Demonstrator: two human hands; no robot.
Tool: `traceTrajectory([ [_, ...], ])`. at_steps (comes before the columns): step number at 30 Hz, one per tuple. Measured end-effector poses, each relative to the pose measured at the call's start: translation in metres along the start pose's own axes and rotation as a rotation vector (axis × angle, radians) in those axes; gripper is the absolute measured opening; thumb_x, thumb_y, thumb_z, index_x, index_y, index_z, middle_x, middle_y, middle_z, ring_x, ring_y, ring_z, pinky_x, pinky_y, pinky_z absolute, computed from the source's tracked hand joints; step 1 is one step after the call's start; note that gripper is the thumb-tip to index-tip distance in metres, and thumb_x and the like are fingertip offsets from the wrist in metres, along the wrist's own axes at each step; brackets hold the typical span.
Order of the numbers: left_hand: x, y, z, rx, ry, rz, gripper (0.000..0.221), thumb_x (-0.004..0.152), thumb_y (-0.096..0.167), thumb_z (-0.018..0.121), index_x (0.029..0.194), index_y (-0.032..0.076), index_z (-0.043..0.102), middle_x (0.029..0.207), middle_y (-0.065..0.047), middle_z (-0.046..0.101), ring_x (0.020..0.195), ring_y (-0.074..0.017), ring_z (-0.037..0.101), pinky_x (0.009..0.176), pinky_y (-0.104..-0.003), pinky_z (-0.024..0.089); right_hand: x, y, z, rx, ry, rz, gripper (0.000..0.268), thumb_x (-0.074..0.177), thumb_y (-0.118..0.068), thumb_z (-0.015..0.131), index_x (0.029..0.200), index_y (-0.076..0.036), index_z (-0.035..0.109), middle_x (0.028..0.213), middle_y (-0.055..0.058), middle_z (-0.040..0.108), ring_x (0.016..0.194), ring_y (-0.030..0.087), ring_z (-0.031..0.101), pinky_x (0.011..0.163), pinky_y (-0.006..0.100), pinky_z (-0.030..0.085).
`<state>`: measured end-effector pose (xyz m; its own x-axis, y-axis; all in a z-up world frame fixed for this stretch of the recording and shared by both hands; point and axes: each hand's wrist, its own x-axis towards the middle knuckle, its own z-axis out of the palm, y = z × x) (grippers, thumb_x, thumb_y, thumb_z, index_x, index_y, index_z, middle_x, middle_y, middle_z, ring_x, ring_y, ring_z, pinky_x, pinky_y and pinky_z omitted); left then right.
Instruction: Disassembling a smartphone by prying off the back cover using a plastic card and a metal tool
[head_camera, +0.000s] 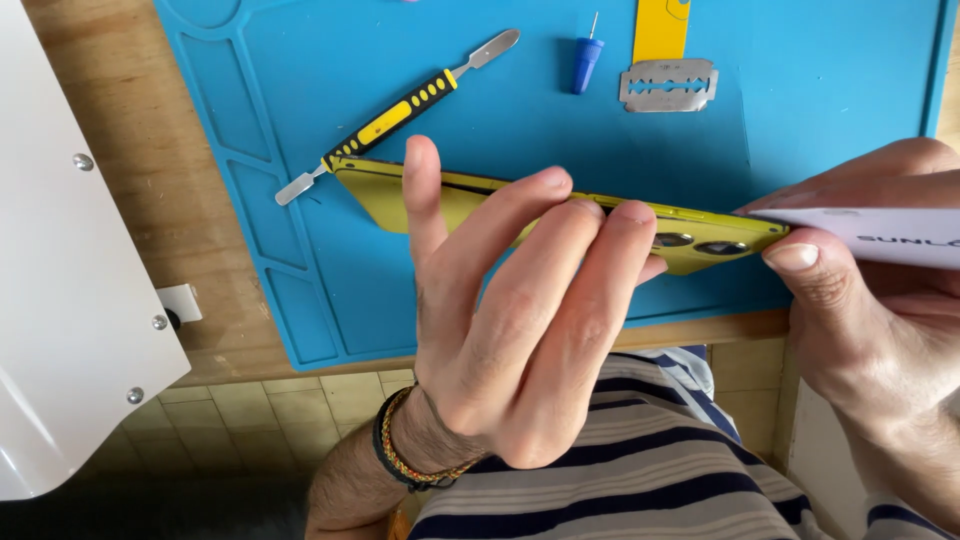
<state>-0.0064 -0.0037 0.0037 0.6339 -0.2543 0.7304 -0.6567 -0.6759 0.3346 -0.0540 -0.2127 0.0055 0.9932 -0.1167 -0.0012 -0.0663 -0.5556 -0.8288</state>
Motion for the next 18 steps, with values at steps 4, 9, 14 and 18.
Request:
traceTrajectory([
  [4, 0.004, 0.006, -0.002, -0.042, -0.025, -0.034, 0.009, 0.104, 0.006, 0.073, 0.103, -0.001, 0.077, 0.102, -0.016, 0.066, 0.098, -0.0368, 0.083, 0.109, -0.081, 0.041, -0.001, -0.003, 0.000, -0.009, 0.009, 0.057, 0.033, 0.115, -0.020, 0.062, 0.111, 0.011, 0.073, 0.120, 0.022, 0.064, 0.099, 0.027, 0.062, 0.088, 0.033, 0.044],
  [9, 0.008, 0.013, -0.004, -0.011, -0.074, -0.129, 0.019, 0.108, 0.013, 0.063, 0.099, 0.000, 0.074, 0.102, -0.015, 0.063, 0.102, -0.0347, 0.082, 0.113, -0.076, 0.043, -0.003, 0.001, 0.002, 0.001, 0.019, -0.015, 0.030, 0.115, -0.016, 0.064, 0.109, 0.012, 0.073, 0.120, 0.025, 0.068, 0.104, 0.030, 0.067, 0.094, 0.034, 0.050],
  [14, 0.011, 0.009, -0.007, -0.103, -0.245, -0.181, 0.040, 0.113, 0.029, 0.047, 0.114, -0.003, 0.071, 0.111, -0.016, 0.056, 0.116, -0.0426, 0.081, 0.122, -0.078, 0.025, -0.009, 0.024, 0.003, 0.068, 0.071, -0.004, 0.028, 0.119, -0.017, 0.067, 0.122, 0.011, 0.065, 0.129, 0.024, 0.062, 0.113, 0.031, 0.064, 0.103, 0.035, 0.049],
  [18, 0.009, 0.010, 0.001, -0.066, -0.232, -0.179, 0.052, 0.114, 0.039, 0.039, 0.114, -0.002, 0.071, 0.112, -0.016, 0.054, 0.116, -0.0400, 0.074, 0.122, -0.079, 0.027, -0.008, 0.033, 0.006, 0.100, 0.106, -0.098, 0.025, 0.117, -0.011, 0.069, 0.122, 0.013, 0.064, 0.128, 0.028, 0.061, 0.112, 0.033, 0.064, 0.103, 0.037, 0.050],
])
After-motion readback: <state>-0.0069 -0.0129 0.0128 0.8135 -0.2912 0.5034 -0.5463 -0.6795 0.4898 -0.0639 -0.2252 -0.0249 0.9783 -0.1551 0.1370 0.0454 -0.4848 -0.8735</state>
